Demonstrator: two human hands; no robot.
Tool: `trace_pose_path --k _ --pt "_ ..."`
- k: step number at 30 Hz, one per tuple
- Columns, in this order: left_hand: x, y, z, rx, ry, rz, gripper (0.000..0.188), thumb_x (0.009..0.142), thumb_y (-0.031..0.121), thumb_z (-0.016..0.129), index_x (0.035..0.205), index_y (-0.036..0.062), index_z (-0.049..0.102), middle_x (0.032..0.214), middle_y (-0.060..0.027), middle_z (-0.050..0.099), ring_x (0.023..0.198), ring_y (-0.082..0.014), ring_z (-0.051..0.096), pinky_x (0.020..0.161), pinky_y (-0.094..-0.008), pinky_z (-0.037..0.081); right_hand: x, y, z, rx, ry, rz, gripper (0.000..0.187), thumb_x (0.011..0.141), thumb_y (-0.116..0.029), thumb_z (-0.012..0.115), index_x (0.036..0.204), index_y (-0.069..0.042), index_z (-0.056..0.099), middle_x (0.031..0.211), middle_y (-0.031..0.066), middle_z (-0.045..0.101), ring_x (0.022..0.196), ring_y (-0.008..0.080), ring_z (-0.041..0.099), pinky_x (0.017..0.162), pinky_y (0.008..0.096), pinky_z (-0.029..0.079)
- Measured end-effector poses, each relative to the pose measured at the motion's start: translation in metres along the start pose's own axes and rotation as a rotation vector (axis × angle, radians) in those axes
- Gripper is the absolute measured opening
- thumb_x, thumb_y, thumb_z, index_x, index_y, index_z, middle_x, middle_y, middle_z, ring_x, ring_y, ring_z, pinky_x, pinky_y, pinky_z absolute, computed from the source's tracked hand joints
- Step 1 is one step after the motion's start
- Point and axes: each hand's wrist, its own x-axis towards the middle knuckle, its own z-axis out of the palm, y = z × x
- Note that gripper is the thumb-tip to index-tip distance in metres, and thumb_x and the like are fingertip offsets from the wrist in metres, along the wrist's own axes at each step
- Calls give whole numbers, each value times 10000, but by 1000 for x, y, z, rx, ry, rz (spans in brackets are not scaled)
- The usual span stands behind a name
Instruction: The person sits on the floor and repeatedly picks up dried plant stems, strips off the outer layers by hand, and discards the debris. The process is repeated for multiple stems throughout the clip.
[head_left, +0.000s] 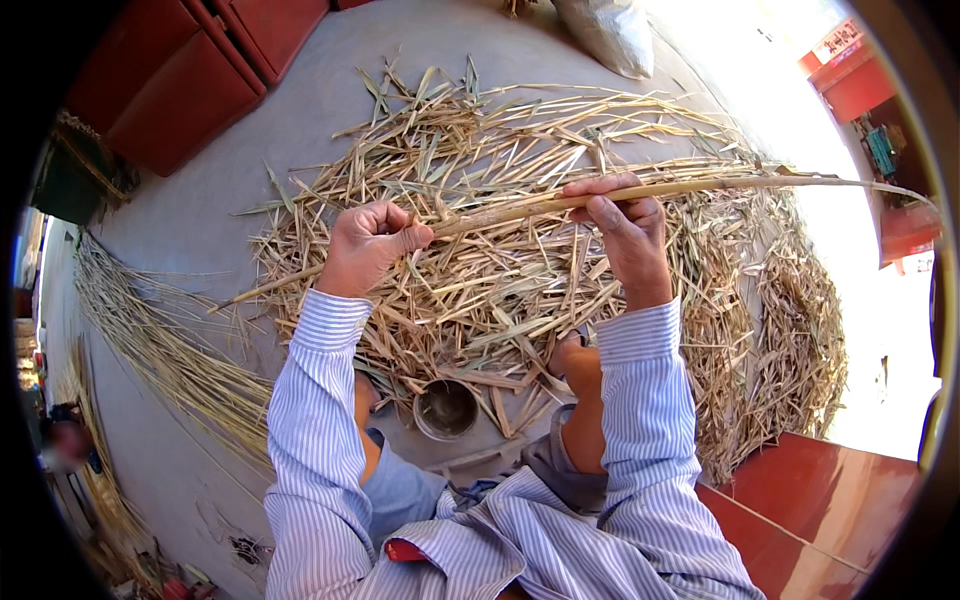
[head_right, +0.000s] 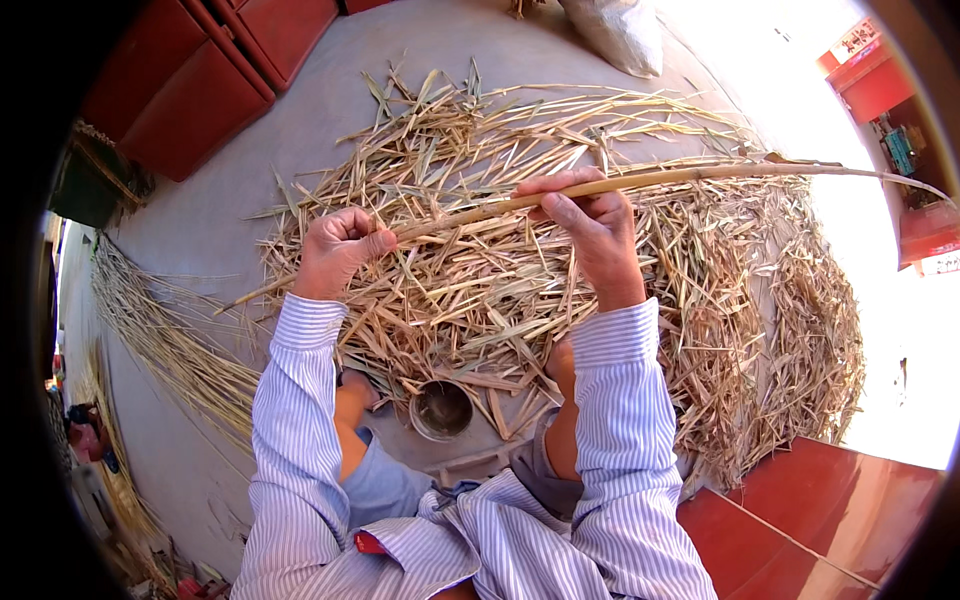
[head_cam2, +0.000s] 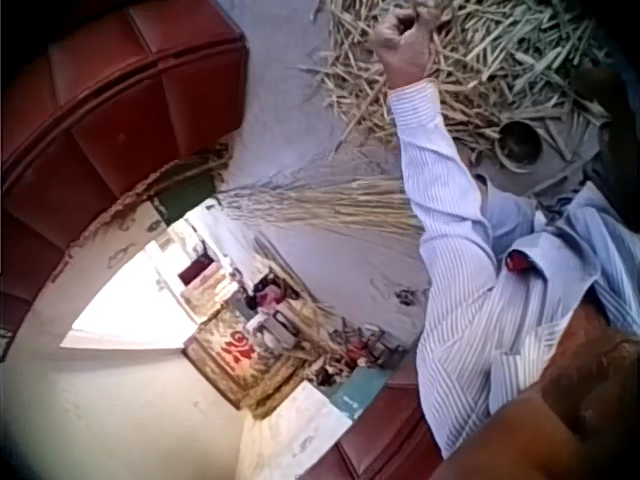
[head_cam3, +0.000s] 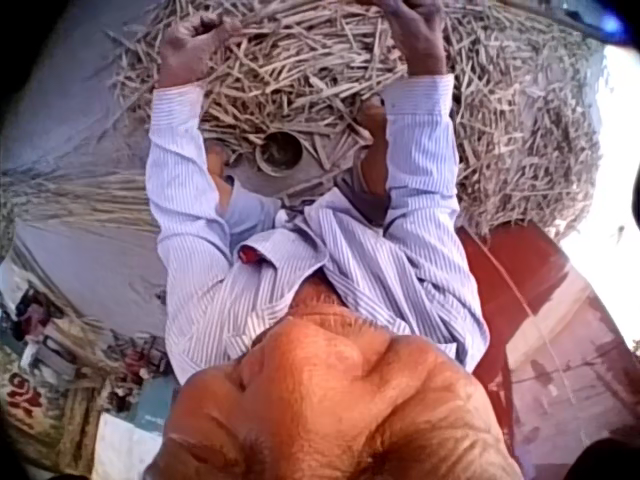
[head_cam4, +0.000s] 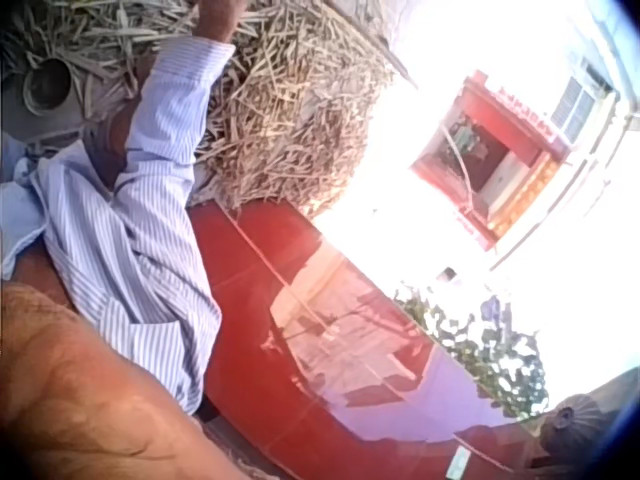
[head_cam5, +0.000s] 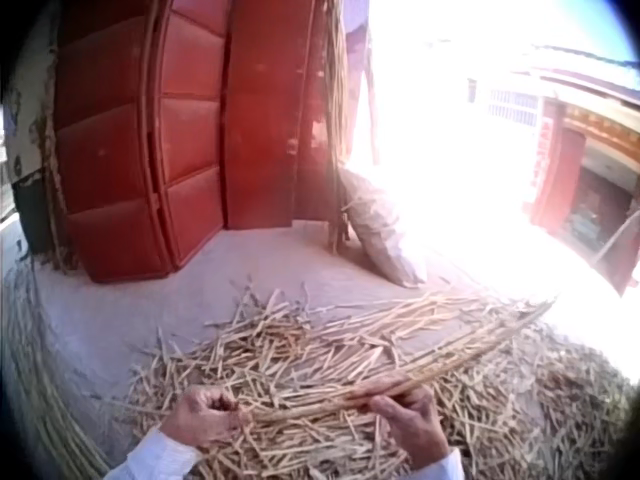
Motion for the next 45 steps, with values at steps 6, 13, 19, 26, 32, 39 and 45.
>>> trace_pose_path --k 6,13,19,26,32,39,45 --pt "6 -14 -17 -135 250 -90 305 786 277 821 845 25 659 652 24 587 566 -42 487 507 -197 399 -5 -2 -3 33 -42 -30 118 916 -80 637 994 9 636 1027 171 690 941 225 687 782 298 581" --pt "2 -5 -14 31 172 76 357 834 338 772 896 14 634 781 1 601 701 -47 522 609 -206 436 -10 -5 -11 -31 -33 13 130 923 -96 632 1008 3 636 1003 153 697 942 221 686 783 297 577" --pt "-6 -3 8 70 -203 -12 321 837 208 769 1017 -29 650 863 -58 697 746 -89 623 682 -224 502 -4 -2 -4 -22 -13 22 115 917 -63 622 1002 14 639 993 160 697 921 210 689 769 288 580" --pt "1 -4 3 -372 223 -97 210 826 181 781 849 24 644 756 -51 673 663 -93 613 574 -205 467 -7 -2 -6 30 -51 -31 93 915 -55 622 992 -4 635 1012 167 692 928 214 689 763 290 584" --pt "6 5 -48 -267 399 120 318 884 360 704 850 50 642 703 -47 652 581 -123 569 509 -271 391 -9 -5 -8 -99 82 57 121 921 -100 633 990 -2 647 987 137 701 906 188 689 742 274 588" --pt "14 11 11 1162 477 793 552 931 552 499 1037 30 646 944 -90 690 924 -297 599 820 -463 416 2 18 23 -139 224 225 192 906 -175 676 994 -7 646 923 129 711 847 194 715 721 264 600" --pt "11 12 28 1027 236 732 154 775 166 745 885 75 687 752 -31 656 756 -214 598 740 -377 406 4 22 28 99 333 283 181 938 -148 623 1030 8 606 944 121 694 816 169 689 706 248 592"
